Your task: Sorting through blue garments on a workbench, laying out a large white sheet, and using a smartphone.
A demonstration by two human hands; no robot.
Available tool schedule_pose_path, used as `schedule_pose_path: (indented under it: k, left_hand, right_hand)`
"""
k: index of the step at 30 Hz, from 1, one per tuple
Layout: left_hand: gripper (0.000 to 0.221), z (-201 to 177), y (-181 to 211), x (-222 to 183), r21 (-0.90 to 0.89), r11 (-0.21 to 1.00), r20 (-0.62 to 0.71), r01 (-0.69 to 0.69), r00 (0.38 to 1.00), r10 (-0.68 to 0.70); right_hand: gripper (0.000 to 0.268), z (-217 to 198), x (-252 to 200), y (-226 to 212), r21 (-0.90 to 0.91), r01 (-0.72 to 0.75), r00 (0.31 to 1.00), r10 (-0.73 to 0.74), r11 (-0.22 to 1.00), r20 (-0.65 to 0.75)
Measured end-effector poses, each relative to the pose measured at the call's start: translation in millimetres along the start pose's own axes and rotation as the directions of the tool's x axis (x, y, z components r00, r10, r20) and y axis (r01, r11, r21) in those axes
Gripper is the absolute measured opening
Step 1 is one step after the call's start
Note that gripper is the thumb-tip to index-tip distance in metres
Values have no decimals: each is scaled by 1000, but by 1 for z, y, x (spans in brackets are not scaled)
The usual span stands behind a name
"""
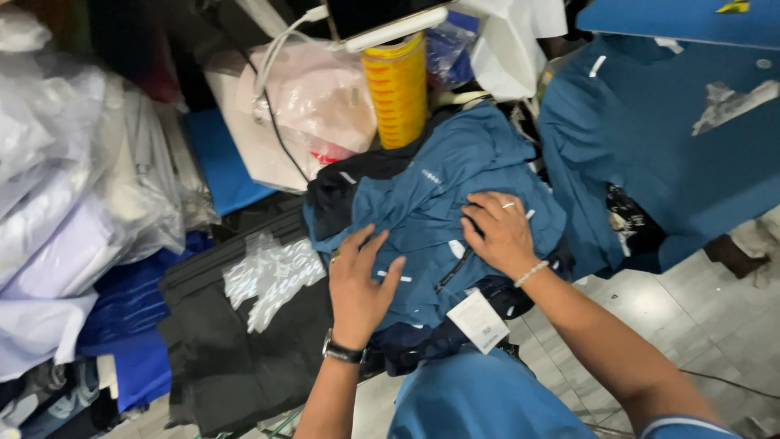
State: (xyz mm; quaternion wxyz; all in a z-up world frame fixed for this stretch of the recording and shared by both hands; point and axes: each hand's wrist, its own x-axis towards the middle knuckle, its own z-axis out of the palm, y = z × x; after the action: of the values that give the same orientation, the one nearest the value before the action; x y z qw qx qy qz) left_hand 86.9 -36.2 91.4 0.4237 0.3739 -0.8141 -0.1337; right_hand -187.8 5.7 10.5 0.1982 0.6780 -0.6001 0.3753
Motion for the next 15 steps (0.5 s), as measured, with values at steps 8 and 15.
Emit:
schedule_pose_path:
  k: [8,15]
  left_hand:
    - [51,67,-7,3,332,937,109,-107,991,74]
    - [46,76,-18,-6,343,938,18,-54,999,51]
  right_hand:
    - [13,-2,-5,10,39,15,1000,-15,999,-4]
    - [11,-31,20,44,278,56,998,-64,959,21]
